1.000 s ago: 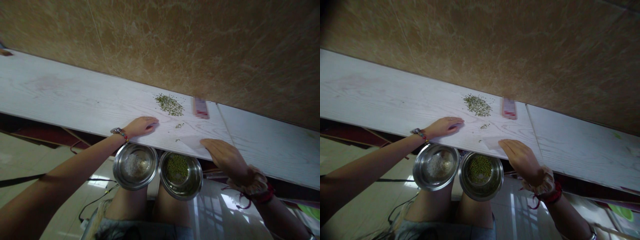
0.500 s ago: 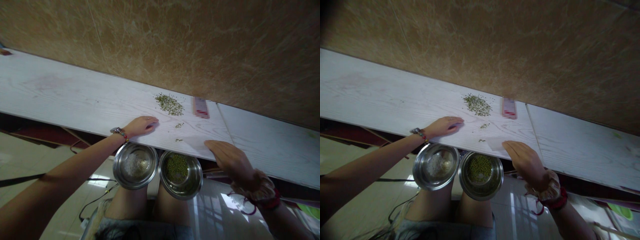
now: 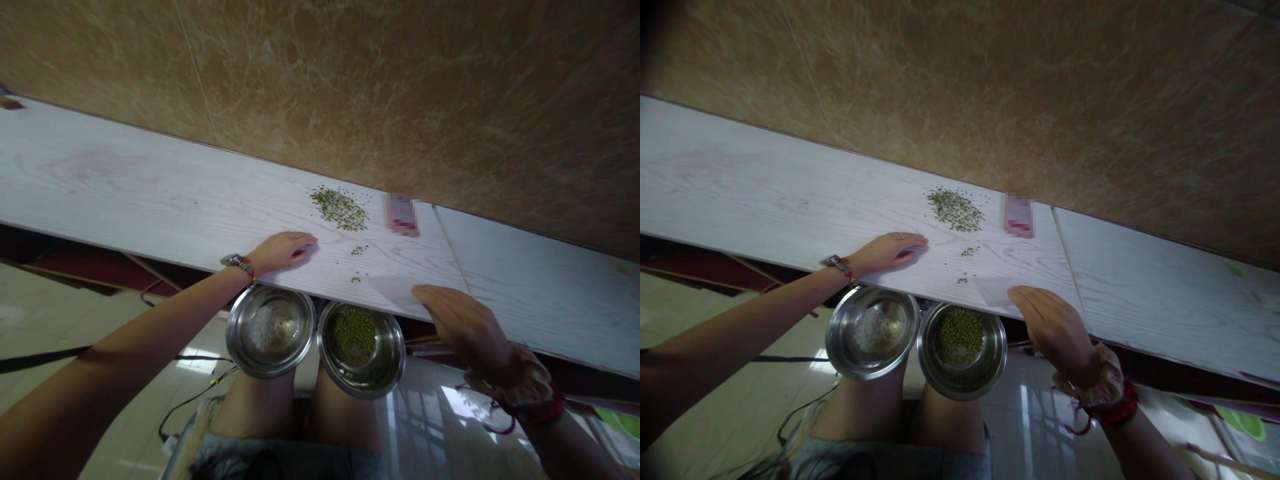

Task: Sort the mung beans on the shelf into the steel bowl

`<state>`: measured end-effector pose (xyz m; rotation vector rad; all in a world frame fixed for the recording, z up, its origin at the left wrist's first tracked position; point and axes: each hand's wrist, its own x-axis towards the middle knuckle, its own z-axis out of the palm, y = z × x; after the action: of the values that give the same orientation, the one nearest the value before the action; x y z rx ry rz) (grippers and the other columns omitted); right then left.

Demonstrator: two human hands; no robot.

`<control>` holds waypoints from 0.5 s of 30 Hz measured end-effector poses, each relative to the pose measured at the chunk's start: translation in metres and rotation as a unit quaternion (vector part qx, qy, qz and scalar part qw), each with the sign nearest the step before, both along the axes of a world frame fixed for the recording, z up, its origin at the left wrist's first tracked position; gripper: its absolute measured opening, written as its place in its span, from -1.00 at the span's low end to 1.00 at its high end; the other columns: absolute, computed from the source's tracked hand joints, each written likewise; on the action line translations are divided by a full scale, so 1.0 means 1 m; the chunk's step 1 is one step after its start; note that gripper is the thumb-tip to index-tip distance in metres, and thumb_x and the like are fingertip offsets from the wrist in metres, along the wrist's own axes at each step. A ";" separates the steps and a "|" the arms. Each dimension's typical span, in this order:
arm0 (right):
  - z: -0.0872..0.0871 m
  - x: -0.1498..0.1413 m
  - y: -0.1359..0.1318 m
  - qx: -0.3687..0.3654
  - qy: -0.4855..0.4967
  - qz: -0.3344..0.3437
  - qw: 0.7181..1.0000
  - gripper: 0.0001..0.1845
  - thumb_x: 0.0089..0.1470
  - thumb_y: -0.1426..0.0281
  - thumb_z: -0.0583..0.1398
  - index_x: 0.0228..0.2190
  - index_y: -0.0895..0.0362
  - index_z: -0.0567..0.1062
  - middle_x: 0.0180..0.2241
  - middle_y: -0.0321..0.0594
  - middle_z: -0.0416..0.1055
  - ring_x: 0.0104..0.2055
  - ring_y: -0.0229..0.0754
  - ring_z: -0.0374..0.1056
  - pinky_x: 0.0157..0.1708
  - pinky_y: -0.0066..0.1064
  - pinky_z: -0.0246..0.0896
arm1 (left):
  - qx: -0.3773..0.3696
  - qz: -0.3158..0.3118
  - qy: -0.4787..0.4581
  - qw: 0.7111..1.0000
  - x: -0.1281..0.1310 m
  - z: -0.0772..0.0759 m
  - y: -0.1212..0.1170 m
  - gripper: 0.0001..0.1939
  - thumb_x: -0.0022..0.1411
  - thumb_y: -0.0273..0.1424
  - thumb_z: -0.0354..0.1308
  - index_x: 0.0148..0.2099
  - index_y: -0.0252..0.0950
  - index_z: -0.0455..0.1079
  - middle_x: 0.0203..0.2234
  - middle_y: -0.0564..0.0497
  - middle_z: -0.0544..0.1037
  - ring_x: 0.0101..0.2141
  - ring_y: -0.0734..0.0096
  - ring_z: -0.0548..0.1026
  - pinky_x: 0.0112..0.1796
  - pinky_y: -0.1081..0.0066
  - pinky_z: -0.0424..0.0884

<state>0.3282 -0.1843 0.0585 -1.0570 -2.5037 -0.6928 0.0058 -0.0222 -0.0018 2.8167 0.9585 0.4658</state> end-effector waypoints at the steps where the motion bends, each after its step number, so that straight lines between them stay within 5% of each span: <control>1: 0.000 0.000 -0.001 -0.009 0.000 0.000 1.000 -0.58 0.09 0.62 -0.01 -0.04 0.20 0.39 -0.24 -0.13 0.54 -0.19 -0.18 0.44 -0.15 -0.33 0.38 | 0.001 0.001 -0.001 1.000 0.000 0.000 0.000 -0.69 0.25 -0.39 -0.04 0.02 -0.31 0.31 0.00 -0.10 0.44 -0.03 0.30 0.41 0.00 0.31 0.30; 15: 0.002 0.016 0.011 0.018 -0.025 -0.031 0.999 -0.68 0.08 0.60 0.01 -0.19 0.23 0.48 -0.28 -0.10 0.55 -0.25 -0.15 0.46 -0.21 -0.32 0.38 | 0.007 0.005 0.002 1.000 -0.001 -0.001 0.000 -0.68 0.25 -0.39 -0.03 0.04 -0.28 0.30 -0.01 -0.08 0.45 -0.06 0.31 0.43 -0.02 0.32 0.31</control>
<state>0.3446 -0.1732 0.0602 -1.1213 -2.4997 -0.7870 0.0049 -0.0219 -0.0029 2.8289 0.9743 0.4694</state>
